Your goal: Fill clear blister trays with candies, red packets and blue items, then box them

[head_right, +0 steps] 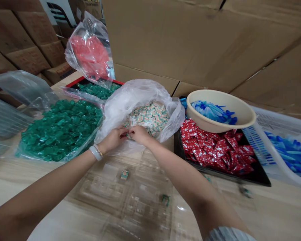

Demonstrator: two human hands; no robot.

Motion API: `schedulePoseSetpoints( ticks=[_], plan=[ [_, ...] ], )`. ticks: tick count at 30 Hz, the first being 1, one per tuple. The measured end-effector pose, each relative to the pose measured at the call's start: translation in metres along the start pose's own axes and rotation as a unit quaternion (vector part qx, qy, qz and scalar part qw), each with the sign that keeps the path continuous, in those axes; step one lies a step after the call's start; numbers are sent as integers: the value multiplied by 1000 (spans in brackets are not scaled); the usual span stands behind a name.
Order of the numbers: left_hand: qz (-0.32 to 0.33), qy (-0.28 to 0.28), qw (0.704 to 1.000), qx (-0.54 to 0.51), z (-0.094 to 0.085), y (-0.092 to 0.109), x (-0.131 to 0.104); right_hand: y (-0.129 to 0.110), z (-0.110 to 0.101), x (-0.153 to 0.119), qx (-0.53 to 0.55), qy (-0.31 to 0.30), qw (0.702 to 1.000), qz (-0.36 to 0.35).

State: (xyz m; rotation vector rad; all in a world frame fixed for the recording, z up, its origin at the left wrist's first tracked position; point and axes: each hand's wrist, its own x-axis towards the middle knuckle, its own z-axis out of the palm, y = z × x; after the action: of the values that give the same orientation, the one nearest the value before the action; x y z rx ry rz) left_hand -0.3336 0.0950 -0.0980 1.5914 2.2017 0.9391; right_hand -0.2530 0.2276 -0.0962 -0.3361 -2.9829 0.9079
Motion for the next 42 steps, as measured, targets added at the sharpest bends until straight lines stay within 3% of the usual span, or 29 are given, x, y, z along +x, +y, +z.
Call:
schedulePoseSetpoints(
  ticks=[3, 9, 15, 26, 32, 37, 42],
  plan=[
    [-5, 7, 1000, 17, 3, 4, -2, 6, 1, 0, 9, 16, 1000, 5],
    [-59, -8, 992, 111, 1, 14, -22, 11, -20, 6, 3, 34, 999, 38],
    [-60, -19, 989, 133, -4, 10, -33, 2, -11, 16, -127, 20, 990, -51],
    [-62, -22, 993, 100, -5, 10, -30, -3, -9, 23, -286, -50, 952, -101],
    [-49, -12, 995, 81, -6, 11, -30, 8, -8, 21, -161, 20, 984, -70],
    [-42, -6, 997, 69, -5, 9, -30, 5, -3, 29, 46, 5, 997, 65],
    [-54, -18, 997, 57, -3, 6, -29, -6, 10, 34, 30, 1, 991, 133]
  ],
)
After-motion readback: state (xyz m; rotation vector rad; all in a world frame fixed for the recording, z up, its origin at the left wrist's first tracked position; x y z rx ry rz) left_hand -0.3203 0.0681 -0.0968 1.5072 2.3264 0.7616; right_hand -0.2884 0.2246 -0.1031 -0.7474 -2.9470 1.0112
